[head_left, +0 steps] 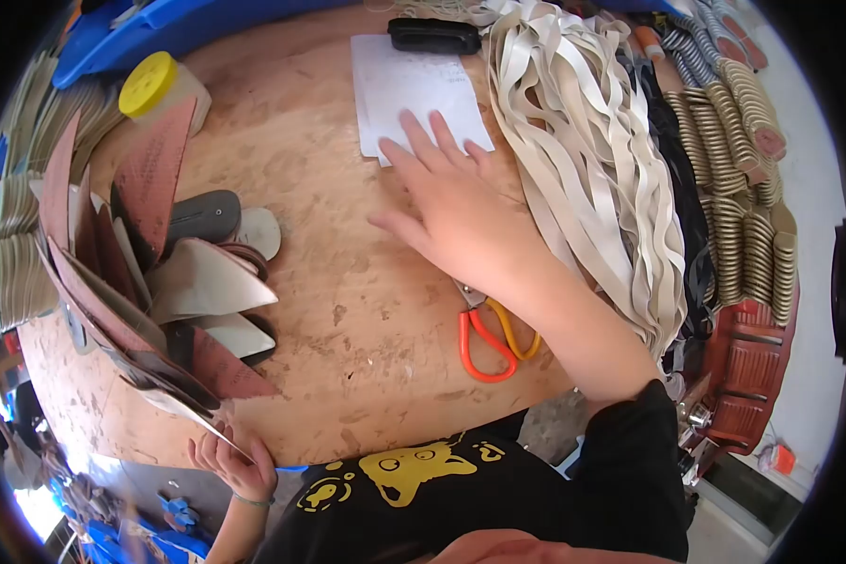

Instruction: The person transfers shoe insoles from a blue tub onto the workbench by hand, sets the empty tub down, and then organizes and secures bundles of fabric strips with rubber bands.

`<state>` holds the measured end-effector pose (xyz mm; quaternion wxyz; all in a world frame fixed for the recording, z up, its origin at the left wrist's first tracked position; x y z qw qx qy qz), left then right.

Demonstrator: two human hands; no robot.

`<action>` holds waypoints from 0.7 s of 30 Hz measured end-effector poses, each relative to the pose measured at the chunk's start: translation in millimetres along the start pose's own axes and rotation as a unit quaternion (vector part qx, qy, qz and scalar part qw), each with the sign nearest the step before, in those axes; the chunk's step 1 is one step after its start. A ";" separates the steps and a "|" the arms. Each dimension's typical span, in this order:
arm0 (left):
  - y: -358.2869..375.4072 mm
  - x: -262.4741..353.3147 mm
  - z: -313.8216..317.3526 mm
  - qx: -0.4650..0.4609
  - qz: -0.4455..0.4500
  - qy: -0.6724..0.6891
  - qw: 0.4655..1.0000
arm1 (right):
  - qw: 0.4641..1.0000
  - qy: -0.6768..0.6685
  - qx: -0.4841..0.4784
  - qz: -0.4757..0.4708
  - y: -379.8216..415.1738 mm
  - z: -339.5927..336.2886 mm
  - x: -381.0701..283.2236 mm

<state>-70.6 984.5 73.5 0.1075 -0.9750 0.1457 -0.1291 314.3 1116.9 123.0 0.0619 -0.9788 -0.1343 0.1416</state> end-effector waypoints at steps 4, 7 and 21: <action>3.3 -4.0 1.8 -0.005 0.005 0.001 1.000 | 1.000 0.013 0.002 0.003 -27.7 29.9 11.5; 5.1 -6.7 3.7 -0.002 0.012 0.002 1.000 | 1.000 0.004 -0.019 0.017 -32.2 44.3 12.6; 0.2 -2.1 2.4 -0.029 0.009 0.018 0.999 | 0.999 0.014 0.017 0.025 -34.6 47.2 3.6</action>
Point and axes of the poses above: each hand's wrist, its own y-axis away from the middle knuckle, its own z-axis out of the palm, x = y × z, the point moved 7 cm from there along -y, towards the middle knuckle, and after that the axes turned 12 degrees about -z, right-handed, at the moved point
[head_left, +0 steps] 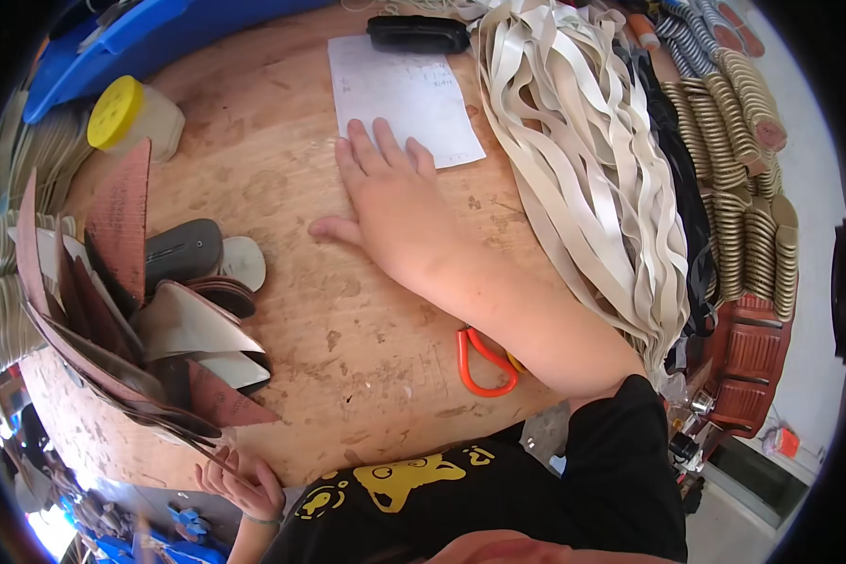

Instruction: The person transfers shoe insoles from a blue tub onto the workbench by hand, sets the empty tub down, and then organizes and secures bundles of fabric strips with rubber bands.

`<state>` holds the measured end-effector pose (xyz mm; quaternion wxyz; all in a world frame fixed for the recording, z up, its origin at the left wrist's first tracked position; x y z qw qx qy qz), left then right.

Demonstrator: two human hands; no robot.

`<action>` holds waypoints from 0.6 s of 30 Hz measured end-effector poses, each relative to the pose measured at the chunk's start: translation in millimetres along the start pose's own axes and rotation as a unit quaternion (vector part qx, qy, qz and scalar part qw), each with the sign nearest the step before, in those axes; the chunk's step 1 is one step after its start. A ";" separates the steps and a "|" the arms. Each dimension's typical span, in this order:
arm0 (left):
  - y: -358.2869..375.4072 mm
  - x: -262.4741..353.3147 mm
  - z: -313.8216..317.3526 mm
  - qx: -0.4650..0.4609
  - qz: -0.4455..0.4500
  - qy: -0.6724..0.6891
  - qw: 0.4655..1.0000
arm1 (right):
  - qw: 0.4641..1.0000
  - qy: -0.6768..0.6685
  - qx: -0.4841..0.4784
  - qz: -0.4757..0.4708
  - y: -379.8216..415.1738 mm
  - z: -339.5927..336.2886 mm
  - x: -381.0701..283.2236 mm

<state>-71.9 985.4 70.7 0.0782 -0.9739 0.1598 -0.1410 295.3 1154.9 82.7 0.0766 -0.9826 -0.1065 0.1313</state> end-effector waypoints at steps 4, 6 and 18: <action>-0.5 0.6 -0.3 0.007 0.005 0.005 1.000 | 1.000 -0.015 0.014 0.002 -0.7 3.0 -0.3; 0.1 1.0 0.0 0.013 0.012 0.004 1.000 | 1.000 -0.023 0.015 0.004 -1.2 3.2 0.4; 1.3 2.8 -2.0 0.033 -0.002 -0.024 0.999 | 0.999 -0.031 -0.015 -0.024 11.2 -8.2 -3.4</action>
Point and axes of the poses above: each hand's wrist, its own y-axis away from the middle knuckle, its own z-axis out of the palm, x = y × z, the point moved 7 cm from there along -y, towards the middle knuckle, and after that the axes turned 12 degrees about -z, right-handed, at the moved point
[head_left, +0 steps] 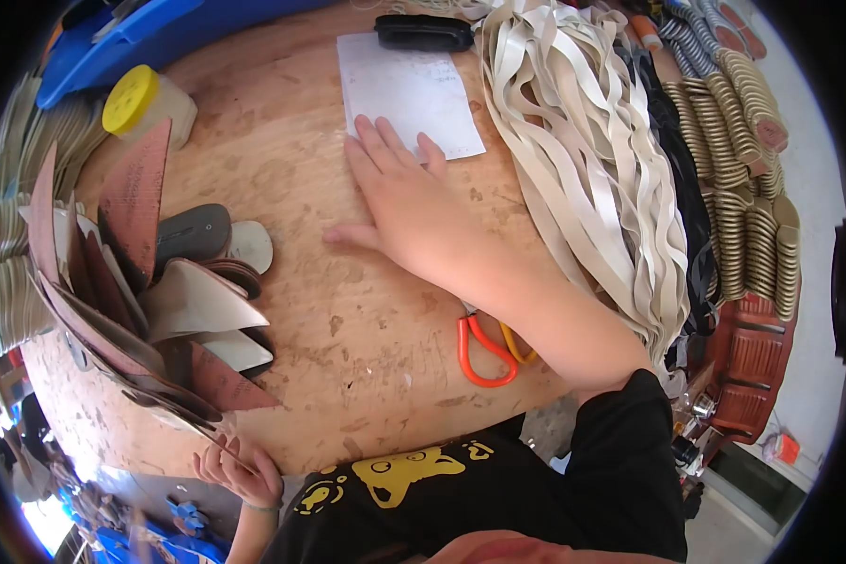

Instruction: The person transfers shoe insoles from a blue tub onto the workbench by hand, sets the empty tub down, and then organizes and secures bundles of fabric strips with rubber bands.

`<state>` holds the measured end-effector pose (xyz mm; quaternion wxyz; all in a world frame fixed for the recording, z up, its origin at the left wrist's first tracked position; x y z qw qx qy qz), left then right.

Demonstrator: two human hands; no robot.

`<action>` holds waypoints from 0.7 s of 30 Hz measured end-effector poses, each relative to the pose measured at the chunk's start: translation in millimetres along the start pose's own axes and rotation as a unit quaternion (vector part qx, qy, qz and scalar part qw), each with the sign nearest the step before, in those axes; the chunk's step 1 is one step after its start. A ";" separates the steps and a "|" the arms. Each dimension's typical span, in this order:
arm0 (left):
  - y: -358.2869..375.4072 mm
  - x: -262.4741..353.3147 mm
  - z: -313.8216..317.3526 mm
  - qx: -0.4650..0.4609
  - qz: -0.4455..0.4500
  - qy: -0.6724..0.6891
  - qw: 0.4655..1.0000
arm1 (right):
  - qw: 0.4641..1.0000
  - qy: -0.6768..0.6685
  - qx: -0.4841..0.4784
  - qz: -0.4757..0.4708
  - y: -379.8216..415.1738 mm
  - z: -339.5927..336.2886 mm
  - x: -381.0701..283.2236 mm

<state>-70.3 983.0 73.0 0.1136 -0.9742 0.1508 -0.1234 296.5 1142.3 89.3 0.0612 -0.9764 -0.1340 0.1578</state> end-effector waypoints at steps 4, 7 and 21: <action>-2.1 1.2 -1.5 0.007 -0.025 0.007 1.000 | 0.994 -0.096 -0.015 -0.045 18.7 -34.2 -22.5; -2.9 2.1 -2.1 0.019 -0.025 0.011 0.999 | 0.916 -0.394 -0.027 -0.066 31.8 -71.9 -54.5; -1.6 1.6 -1.8 0.050 -0.036 0.033 0.998 | 0.425 -0.897 -0.013 -0.118 68.9 -142.2 -111.1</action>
Point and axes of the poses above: each hand's wrist, its own y-axis away from the middle knuckle, its own z-axis out of the palm, x = y × z, the point moved 7 cm from there along -y, towards the middle knuckle, and after that the axes turned 12 degrees about -z, right-handed, at the moved point
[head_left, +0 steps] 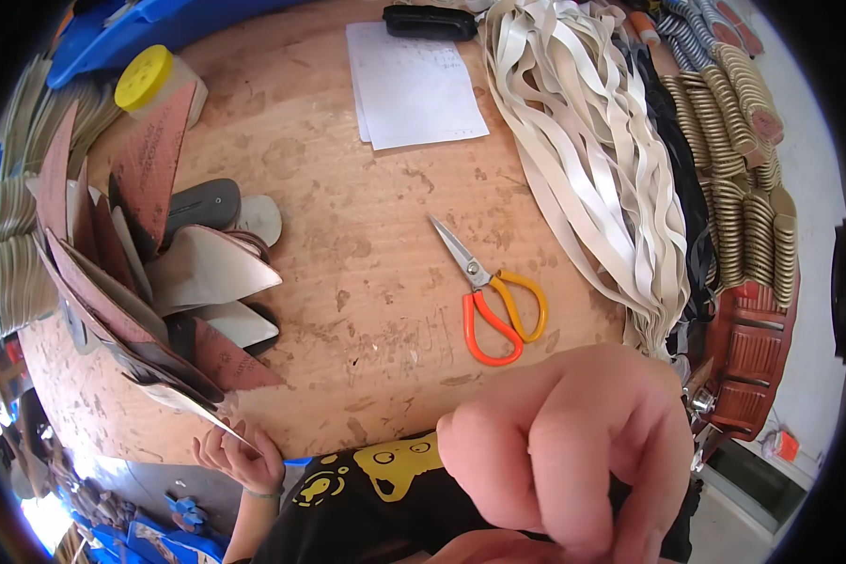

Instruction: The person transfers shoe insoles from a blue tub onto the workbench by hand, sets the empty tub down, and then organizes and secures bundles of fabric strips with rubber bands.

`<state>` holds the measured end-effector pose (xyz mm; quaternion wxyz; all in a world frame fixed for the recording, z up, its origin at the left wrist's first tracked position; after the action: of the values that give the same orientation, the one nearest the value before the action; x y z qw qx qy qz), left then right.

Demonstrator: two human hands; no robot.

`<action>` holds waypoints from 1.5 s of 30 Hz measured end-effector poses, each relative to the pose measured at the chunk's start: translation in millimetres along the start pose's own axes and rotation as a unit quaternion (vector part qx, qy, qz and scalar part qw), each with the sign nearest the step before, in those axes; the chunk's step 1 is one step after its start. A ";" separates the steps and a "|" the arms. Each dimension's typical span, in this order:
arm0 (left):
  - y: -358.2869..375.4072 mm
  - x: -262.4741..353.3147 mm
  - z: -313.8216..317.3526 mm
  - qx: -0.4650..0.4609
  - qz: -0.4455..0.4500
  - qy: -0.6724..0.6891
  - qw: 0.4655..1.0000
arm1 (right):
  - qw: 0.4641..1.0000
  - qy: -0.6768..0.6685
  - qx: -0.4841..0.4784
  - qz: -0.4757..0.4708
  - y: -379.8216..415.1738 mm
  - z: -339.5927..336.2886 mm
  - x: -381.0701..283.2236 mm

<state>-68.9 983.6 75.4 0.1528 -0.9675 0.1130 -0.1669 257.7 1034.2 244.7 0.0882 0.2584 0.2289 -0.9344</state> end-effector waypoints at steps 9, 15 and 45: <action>0.6 1.0 -2.1 -0.006 0.015 -0.025 1.000 | 0.999 -0.004 -0.028 0.026 0.1 1.1 -0.6; -0.6 1.7 -0.8 -0.012 0.009 -0.019 1.000 | 0.999 0.013 -0.042 -0.005 4.0 6.6 -0.7; -4.6 8.7 -1.0 -0.036 0.004 -0.046 0.998 | 0.881 0.457 0.092 -0.078 79.0 -10.0 -106.3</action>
<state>-60.4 985.2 80.4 0.1240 -0.9784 0.1161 -0.1179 375.0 974.4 262.5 -0.1239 0.6449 0.1765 -0.7332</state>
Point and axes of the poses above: each hand's wrist, its own y-axis away from the middle knuckle, its own z-axis out of the palm, x = y × z, the point moved 7 cm from there along -y, towards the middle knuckle, and after that the axes turned 12 degrees about -z, right-handed, at the moved point
